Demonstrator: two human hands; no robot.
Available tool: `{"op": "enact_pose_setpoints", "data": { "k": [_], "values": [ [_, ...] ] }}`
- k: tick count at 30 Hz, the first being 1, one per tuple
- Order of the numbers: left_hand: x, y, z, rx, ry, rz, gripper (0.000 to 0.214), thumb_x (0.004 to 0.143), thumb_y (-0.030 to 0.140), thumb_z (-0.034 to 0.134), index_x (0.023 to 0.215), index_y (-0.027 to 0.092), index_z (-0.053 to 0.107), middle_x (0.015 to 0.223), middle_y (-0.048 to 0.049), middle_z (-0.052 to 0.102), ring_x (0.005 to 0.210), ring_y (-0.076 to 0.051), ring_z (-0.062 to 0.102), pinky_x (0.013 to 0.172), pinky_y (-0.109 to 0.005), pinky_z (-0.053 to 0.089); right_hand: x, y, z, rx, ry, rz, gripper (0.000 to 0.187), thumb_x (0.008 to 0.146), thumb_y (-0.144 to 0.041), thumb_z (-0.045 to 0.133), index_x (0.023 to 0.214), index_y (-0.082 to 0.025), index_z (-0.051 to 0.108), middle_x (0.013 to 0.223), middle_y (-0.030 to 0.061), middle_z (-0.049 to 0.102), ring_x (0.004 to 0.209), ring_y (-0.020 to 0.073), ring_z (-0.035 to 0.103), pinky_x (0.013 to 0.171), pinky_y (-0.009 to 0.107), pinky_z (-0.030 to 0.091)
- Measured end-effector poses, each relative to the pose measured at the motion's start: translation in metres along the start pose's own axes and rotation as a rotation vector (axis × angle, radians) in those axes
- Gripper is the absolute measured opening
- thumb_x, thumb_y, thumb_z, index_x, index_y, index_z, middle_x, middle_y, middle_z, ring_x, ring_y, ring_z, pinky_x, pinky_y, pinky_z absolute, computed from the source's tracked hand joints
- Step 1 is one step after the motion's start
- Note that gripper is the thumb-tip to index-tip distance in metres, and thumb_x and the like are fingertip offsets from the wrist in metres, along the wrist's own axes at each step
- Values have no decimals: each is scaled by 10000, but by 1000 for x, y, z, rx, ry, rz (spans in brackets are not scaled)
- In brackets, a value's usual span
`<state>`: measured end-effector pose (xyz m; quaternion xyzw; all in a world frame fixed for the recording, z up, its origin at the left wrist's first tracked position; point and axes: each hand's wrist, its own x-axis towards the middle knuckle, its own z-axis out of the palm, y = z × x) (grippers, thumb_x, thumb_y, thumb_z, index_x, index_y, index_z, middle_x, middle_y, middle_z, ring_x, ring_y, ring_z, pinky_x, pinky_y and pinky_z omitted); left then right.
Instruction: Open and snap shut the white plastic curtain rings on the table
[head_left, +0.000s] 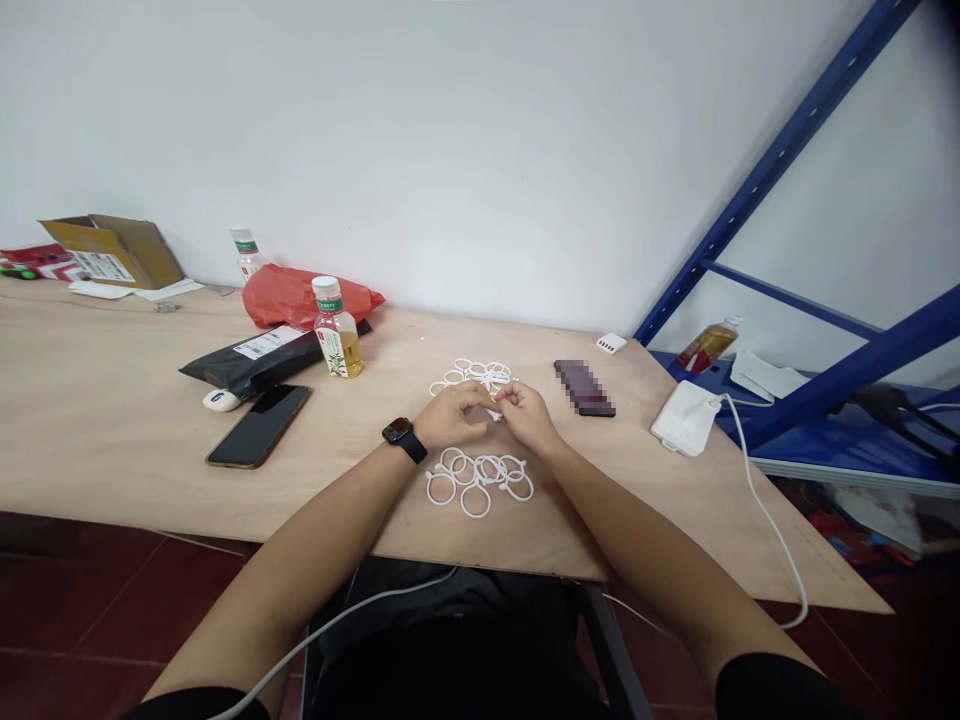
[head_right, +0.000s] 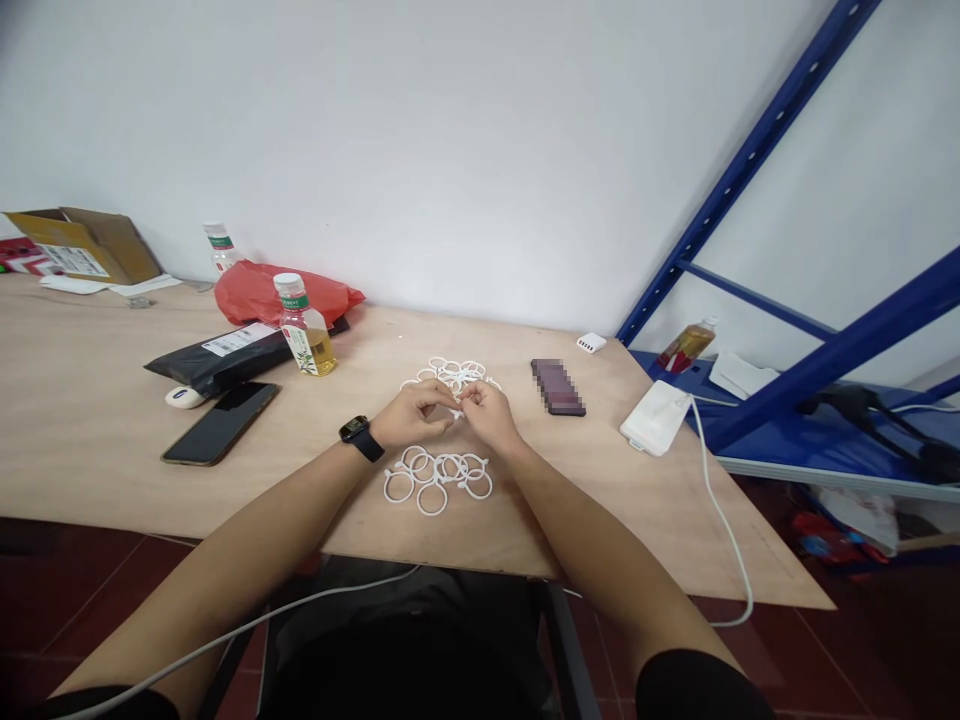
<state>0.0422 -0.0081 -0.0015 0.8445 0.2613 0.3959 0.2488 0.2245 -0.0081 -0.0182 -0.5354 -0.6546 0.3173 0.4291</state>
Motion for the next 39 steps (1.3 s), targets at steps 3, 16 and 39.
{"op": "enact_pose_setpoints", "data": {
  "k": [3,16,39],
  "values": [
    [0,1,0,73,-56,11,243,747,142,614,941,233,730,928,-21,691,806,-143,612,789,-286,493,1,2,1,22,-38,32,92,709,-270,483,754,-204,528,599,-21,543,545,133,504,504,233,380],
    [0,8,5,177,16,-39,206,674,134,600,834,180,721,743,-8,705,663,-136,611,697,-253,479,2,7,9,104,-74,19,56,669,-261,497,690,-212,478,596,-39,509,524,115,465,498,227,356],
    [0,-16,-5,171,24,-183,273,782,136,538,979,182,722,873,-33,715,730,-135,614,725,-258,488,11,13,-30,-339,58,-106,347,846,-452,530,989,-191,708,556,-26,538,546,148,494,560,254,356]
  ]
}}
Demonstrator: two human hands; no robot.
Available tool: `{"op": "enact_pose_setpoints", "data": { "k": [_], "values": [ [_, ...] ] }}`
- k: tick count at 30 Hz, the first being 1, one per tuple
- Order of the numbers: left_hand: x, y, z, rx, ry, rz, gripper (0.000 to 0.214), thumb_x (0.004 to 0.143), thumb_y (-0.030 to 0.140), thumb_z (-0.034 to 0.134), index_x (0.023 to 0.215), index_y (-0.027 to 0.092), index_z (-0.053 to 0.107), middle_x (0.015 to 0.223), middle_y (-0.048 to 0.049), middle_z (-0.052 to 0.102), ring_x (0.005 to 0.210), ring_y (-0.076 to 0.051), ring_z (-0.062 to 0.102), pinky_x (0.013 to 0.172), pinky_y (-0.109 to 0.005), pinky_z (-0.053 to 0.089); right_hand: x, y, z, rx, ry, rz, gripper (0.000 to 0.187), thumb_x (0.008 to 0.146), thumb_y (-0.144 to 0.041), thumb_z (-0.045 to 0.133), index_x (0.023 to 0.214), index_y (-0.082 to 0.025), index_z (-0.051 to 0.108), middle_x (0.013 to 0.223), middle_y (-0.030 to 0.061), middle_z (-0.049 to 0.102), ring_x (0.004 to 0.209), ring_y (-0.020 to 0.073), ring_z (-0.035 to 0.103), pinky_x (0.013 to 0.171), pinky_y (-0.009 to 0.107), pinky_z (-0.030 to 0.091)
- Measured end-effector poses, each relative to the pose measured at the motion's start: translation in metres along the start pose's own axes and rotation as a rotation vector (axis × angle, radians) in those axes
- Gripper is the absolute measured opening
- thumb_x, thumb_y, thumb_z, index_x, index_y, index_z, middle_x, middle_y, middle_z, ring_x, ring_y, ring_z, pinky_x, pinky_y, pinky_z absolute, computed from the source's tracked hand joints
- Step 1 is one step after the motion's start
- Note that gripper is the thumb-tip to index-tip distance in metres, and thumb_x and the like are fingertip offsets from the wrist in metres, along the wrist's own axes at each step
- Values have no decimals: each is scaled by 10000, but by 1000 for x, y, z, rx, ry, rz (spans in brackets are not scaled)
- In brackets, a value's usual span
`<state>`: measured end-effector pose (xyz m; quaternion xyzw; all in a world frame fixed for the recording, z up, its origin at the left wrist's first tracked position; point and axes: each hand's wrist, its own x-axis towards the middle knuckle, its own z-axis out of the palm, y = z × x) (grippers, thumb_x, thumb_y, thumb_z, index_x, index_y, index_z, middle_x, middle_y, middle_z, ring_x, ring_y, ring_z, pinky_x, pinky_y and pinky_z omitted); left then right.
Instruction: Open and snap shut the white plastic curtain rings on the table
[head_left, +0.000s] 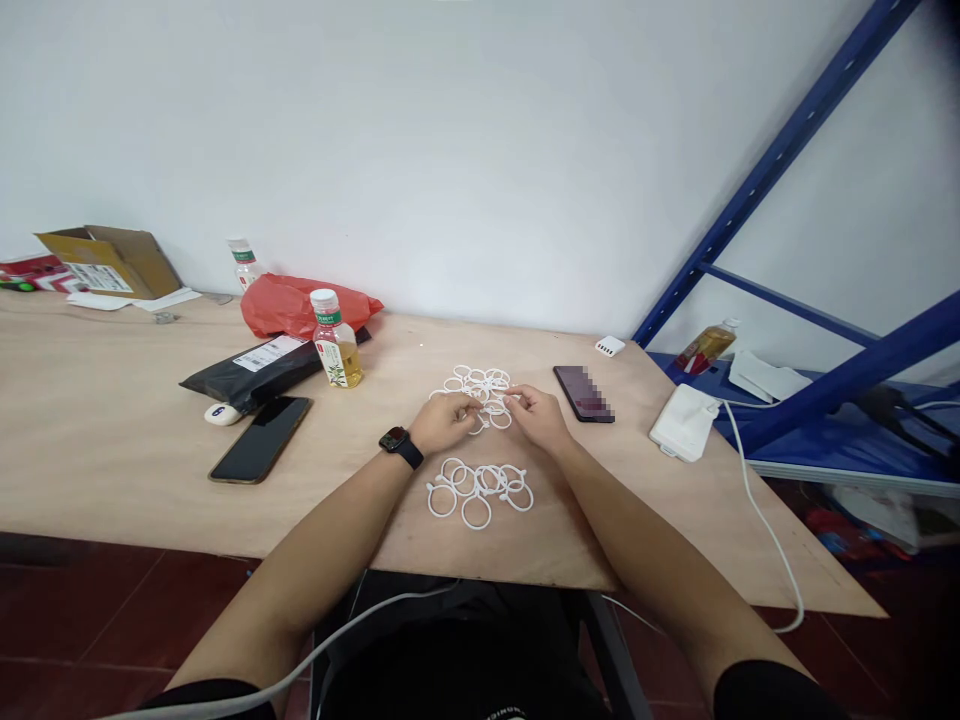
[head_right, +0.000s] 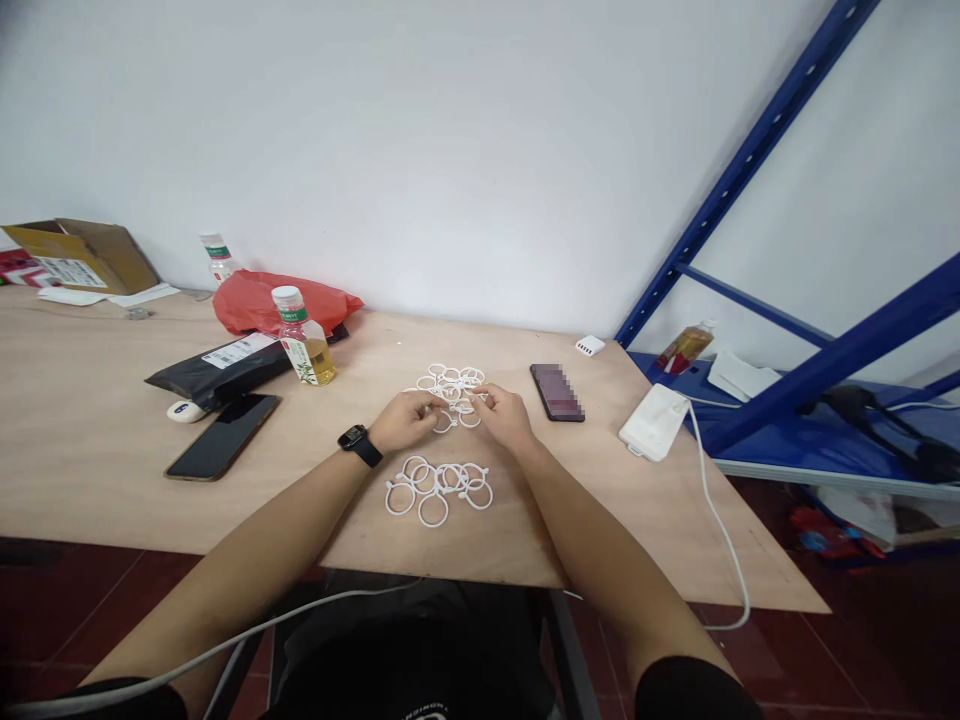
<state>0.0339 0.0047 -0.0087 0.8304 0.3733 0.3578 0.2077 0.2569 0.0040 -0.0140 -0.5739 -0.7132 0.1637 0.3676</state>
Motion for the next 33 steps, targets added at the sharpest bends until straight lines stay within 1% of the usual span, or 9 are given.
{"op": "enact_pose_setpoints", "data": {
  "k": [4,7,10,16,18,21,24,29,33],
  "values": [
    [-3,6,-4,-57,-262,49,222,725,166,584,890,190,732,819,-12,719,722,-138,630,685,-236,479,-9,-7,-3,19,-180,-53,271,829,-399,555,916,-204,720,577,-27,562,570,138,500,567,243,359],
    [-6,8,0,-68,-358,33,180,720,201,595,839,200,729,743,8,704,632,-123,610,607,-217,454,-10,-14,-4,18,-270,-63,229,814,-353,565,890,-203,721,605,-20,582,597,135,512,583,238,371],
    [-5,5,6,33,-301,62,152,735,202,582,794,205,722,724,-3,692,638,-142,608,632,-239,460,-10,-16,-9,93,-408,-52,199,784,-319,584,870,-190,708,673,-9,622,617,129,527,578,231,384],
    [-2,-5,5,223,-186,41,217,778,200,563,932,171,714,999,-91,703,937,-228,642,846,-330,498,-10,-10,-32,176,-872,51,359,639,-393,758,904,-161,688,617,-35,595,535,103,486,490,209,335],
    [-1,-5,4,220,-162,49,225,789,192,554,953,172,707,1021,-87,700,967,-223,638,879,-333,491,-12,-9,-35,168,-952,50,338,628,-396,767,860,-163,689,595,-40,583,524,98,469,481,207,317],
    [-2,0,3,180,-139,74,213,817,208,552,963,175,704,1021,-76,703,965,-209,639,883,-324,485,-14,-10,-30,163,-908,11,202,677,-352,705,738,-161,678,619,-21,607,548,102,478,502,212,331],
    [-3,9,5,102,-148,68,210,868,273,542,973,188,704,989,-58,715,918,-189,646,846,-304,483,-15,-14,-22,98,-755,-21,109,690,-270,635,694,-165,664,595,-25,593,541,105,468,505,214,329],
    [-6,21,9,44,-231,121,330,846,471,606,1019,203,692,1004,-48,708,940,-191,634,858,-298,468,-13,-14,-19,-25,-516,-81,135,723,-279,609,768,-172,679,662,-6,631,602,125,520,554,220,349],
    [-7,21,14,125,-327,151,373,827,516,616,1028,213,697,1013,-55,679,941,-193,629,849,-295,470,-11,-8,-26,-66,-532,-38,204,742,-366,635,747,-165,665,664,2,624,609,126,516,553,225,348]
  ]
}}
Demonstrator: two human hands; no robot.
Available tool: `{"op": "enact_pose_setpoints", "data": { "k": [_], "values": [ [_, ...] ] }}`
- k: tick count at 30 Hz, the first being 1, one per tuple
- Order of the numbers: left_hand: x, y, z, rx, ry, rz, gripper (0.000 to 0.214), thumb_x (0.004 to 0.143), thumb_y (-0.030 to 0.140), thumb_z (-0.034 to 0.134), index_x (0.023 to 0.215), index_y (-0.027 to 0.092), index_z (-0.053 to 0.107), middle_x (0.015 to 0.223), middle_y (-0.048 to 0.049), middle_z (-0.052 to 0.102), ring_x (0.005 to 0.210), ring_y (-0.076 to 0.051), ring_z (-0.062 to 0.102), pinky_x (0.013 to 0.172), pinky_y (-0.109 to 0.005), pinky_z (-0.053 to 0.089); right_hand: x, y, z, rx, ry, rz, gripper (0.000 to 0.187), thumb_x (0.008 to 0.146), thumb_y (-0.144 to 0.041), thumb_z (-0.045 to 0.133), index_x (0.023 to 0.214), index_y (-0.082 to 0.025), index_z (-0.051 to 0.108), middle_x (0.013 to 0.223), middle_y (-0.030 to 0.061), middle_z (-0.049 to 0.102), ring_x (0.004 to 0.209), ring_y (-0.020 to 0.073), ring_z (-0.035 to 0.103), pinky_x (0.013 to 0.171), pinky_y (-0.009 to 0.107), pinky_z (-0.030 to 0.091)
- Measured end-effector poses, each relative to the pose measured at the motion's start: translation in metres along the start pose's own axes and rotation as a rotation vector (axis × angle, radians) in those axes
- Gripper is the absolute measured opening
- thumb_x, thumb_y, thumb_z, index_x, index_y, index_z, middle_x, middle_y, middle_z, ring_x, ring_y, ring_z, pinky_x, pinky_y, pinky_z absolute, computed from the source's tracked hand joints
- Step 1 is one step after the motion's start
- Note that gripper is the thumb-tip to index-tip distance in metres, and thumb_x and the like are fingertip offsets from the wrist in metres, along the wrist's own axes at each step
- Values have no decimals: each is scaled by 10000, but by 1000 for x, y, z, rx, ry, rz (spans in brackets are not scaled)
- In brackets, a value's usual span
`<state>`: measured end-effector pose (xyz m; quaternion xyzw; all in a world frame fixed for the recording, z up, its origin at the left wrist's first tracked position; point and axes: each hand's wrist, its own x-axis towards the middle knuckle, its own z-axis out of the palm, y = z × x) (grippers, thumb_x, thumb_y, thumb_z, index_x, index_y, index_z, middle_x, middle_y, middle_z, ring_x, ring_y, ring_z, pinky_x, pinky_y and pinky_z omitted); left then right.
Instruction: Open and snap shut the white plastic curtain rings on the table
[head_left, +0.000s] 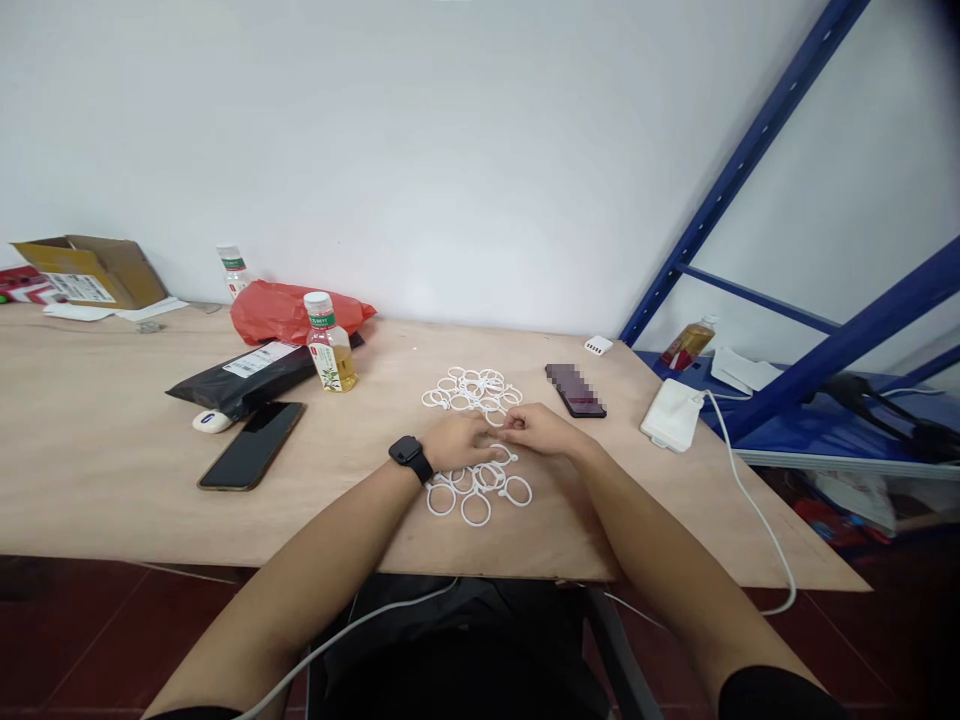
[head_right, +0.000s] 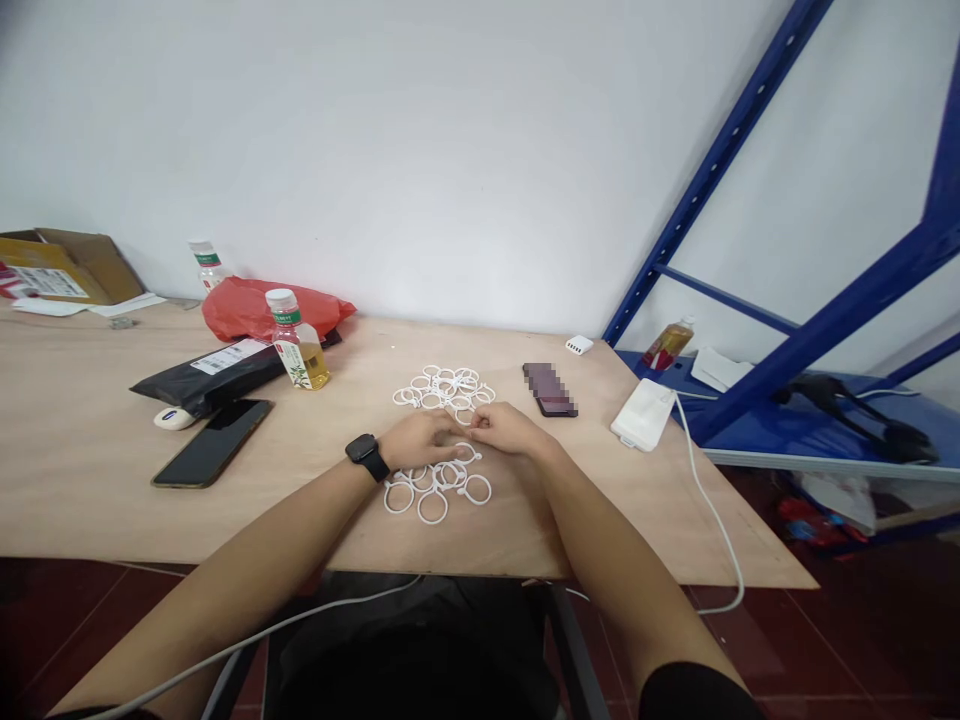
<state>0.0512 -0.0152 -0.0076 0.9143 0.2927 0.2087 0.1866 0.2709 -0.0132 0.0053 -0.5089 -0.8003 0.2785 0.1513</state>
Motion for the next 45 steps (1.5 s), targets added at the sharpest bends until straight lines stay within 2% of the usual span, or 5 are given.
{"op": "enact_pose_setpoints", "data": {
  "k": [6,13,25,39,45],
  "values": [
    [2,-6,2,95,-28,-97,181,838,287,592,928,179,706,981,-64,672,882,-193,631,794,-294,485,-3,-2,0,50,-187,24,280,667,-442,711,675,-170,647,626,-18,600,581,118,481,515,225,319],
    [2,-4,1,39,146,-29,205,833,314,622,1001,215,684,1054,-52,648,949,-182,619,851,-296,495,6,-5,16,34,83,-45,127,741,-240,566,681,-173,655,638,-7,631,602,126,522,554,231,333],
    [3,-11,0,-158,359,-171,256,912,384,539,973,199,706,874,-31,727,750,-154,634,685,-261,467,5,-17,21,321,350,-161,244,811,-367,625,956,-190,708,854,43,715,725,162,629,644,264,486],
    [4,-6,1,-248,321,-19,230,891,360,584,872,176,721,792,-34,695,716,-131,599,687,-247,454,5,-26,30,246,528,-185,49,677,-198,598,716,-171,612,584,-33,561,501,80,466,475,193,359],
    [5,-19,-5,-160,480,-151,199,889,329,582,933,182,710,893,-52,705,795,-154,623,736,-273,495,5,-24,25,320,574,-132,256,751,-256,573,986,-172,632,626,-22,582,528,99,492,510,211,393]
  ]
}}
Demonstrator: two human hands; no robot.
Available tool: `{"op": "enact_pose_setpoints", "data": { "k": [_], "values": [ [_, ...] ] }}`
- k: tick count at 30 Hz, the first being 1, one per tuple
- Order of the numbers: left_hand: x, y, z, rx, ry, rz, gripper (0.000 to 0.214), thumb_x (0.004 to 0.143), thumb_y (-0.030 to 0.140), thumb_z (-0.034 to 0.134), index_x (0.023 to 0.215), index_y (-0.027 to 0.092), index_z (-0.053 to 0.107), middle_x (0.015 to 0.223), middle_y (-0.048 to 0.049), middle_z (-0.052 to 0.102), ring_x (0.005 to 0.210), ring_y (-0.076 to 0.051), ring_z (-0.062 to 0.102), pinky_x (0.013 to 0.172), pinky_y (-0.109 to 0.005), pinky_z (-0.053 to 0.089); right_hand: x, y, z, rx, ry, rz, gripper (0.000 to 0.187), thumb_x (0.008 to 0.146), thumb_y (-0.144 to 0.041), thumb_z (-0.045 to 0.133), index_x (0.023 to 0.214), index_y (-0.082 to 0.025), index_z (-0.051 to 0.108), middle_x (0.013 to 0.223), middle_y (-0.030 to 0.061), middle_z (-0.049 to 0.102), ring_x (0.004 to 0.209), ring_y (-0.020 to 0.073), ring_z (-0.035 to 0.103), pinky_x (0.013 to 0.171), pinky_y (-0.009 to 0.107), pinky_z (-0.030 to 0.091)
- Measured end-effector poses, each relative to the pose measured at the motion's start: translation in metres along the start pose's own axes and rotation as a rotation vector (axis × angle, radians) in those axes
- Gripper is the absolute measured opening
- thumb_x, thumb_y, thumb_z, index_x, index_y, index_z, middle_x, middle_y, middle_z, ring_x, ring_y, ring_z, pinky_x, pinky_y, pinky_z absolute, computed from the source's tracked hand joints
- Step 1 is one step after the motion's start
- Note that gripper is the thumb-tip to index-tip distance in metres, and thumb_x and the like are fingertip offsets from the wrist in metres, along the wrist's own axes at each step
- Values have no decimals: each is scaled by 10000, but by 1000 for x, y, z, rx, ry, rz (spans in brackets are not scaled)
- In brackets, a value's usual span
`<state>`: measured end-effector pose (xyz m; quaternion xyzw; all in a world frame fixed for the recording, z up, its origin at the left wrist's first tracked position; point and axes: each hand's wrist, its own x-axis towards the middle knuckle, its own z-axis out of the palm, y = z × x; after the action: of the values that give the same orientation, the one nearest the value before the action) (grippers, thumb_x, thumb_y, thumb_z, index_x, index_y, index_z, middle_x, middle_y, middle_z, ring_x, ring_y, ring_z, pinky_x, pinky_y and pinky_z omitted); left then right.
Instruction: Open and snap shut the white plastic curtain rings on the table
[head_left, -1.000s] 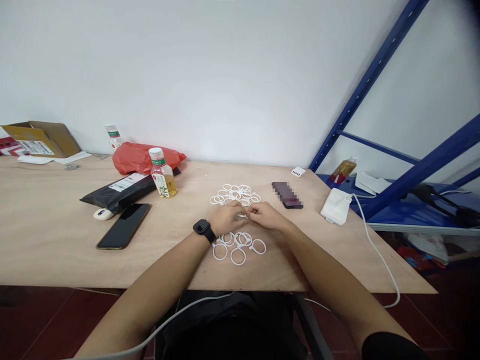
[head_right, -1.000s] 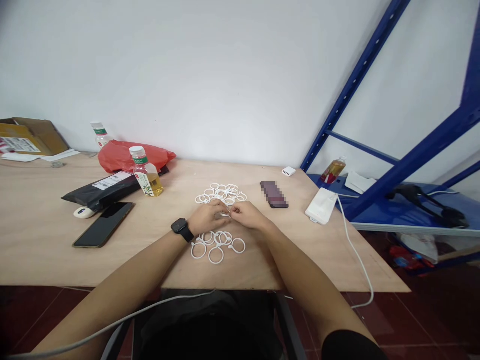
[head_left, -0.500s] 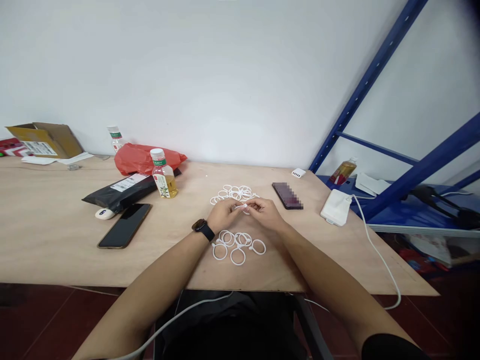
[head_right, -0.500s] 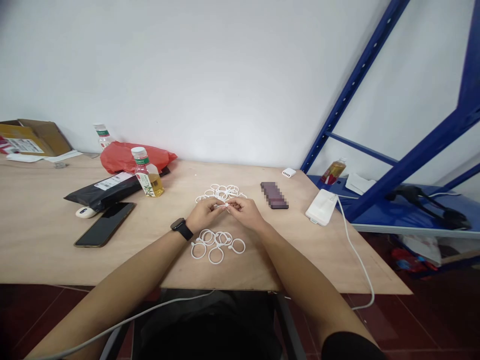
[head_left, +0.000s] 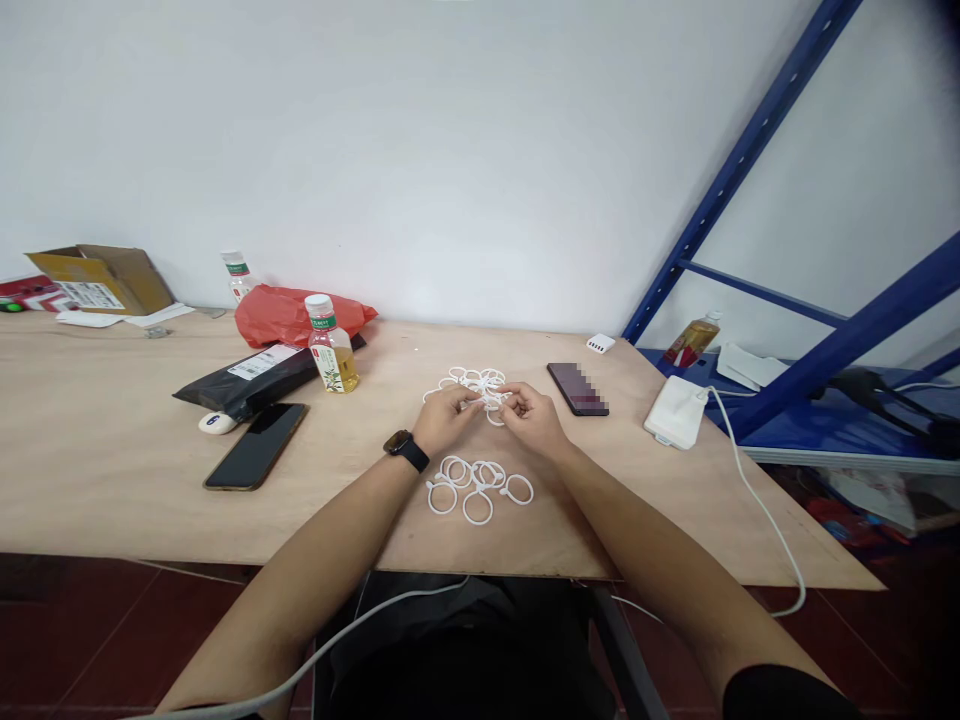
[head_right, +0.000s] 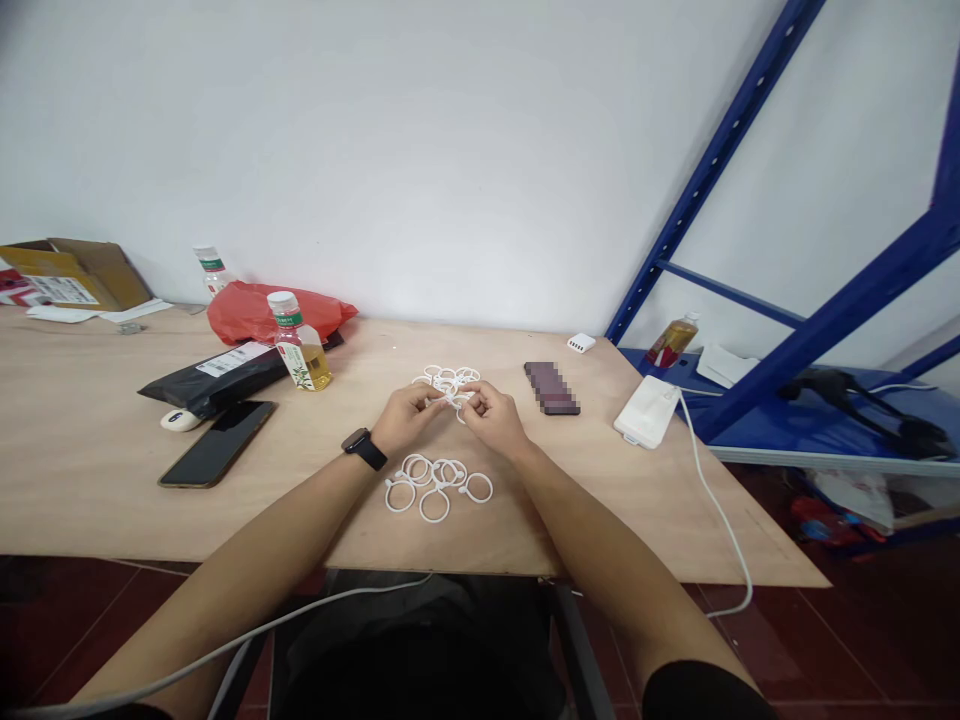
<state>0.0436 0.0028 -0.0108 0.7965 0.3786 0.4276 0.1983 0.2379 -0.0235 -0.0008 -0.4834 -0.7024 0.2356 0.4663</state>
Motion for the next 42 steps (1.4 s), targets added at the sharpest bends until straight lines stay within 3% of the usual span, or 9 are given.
{"op": "enact_pose_setpoints", "data": {
  "k": [3,8,15,23,27,30,35,39,42],
  "values": [
    [3,-16,-6,164,54,-57,202,885,289,568,978,185,714,1053,-73,686,976,-193,632,874,-321,503,-1,-2,-1,-24,-110,13,247,761,-283,589,974,-176,653,690,2,617,573,110,522,538,222,414],
    [2,-33,-9,244,-7,-106,243,871,306,582,1040,177,700,1149,-92,661,1063,-217,620,979,-363,484,-9,-12,8,-88,-540,-26,180,771,-288,624,897,-187,703,686,1,640,597,121,546,565,231,416],
    [2,-19,-9,164,-16,-25,214,880,313,568,994,183,695,1042,-71,680,994,-196,628,914,-336,504,-11,-24,20,-217,-700,-265,151,839,-321,635,882,-204,720,870,45,678,801,168,598,710,263,430],
    [1,-13,-9,150,-45,13,210,888,316,553,972,184,694,994,-67,688,934,-187,631,859,-325,503,-7,-13,14,-324,-575,-164,129,879,-233,565,791,-177,641,787,31,662,732,149,569,662,253,389],
    [1,-10,-10,157,-52,6,214,891,323,549,966,187,697,978,-67,691,920,-187,631,844,-321,501,-6,-9,4,-180,-658,-57,143,851,-314,600,856,-186,664,743,9,672,652,139,577,599,245,401],
    [1,-9,-9,155,-64,10,215,892,325,548,975,191,694,970,-64,696,913,-185,631,842,-321,501,-6,-3,2,-164,-681,-25,123,812,-299,628,794,-185,669,715,8,672,632,142,575,574,244,395],
    [-2,-6,-8,116,-87,46,227,895,309,538,1027,197,684,1006,-61,680,846,-160,623,784,-295,511,-1,5,5,-151,-504,61,172,833,-338,564,768,-185,611,683,-11,628,617,132,538,563,236,372],
    [-5,5,-8,94,-88,119,364,852,247,566,1212,222,610,1196,-74,604,709,-109,590,726,-279,525,4,13,9,-57,-294,191,143,810,-289,500,718,-187,538,619,-22,566,590,128,521,565,235,385],
    [-7,12,-7,101,-146,185,402,823,234,593,1223,253,605,1246,-65,575,786,-125,612,736,-277,533,5,19,14,69,-257,269,129,788,-268,472,690,-189,502,603,-22,555,583,125,527,569,232,397]
  ]
}}
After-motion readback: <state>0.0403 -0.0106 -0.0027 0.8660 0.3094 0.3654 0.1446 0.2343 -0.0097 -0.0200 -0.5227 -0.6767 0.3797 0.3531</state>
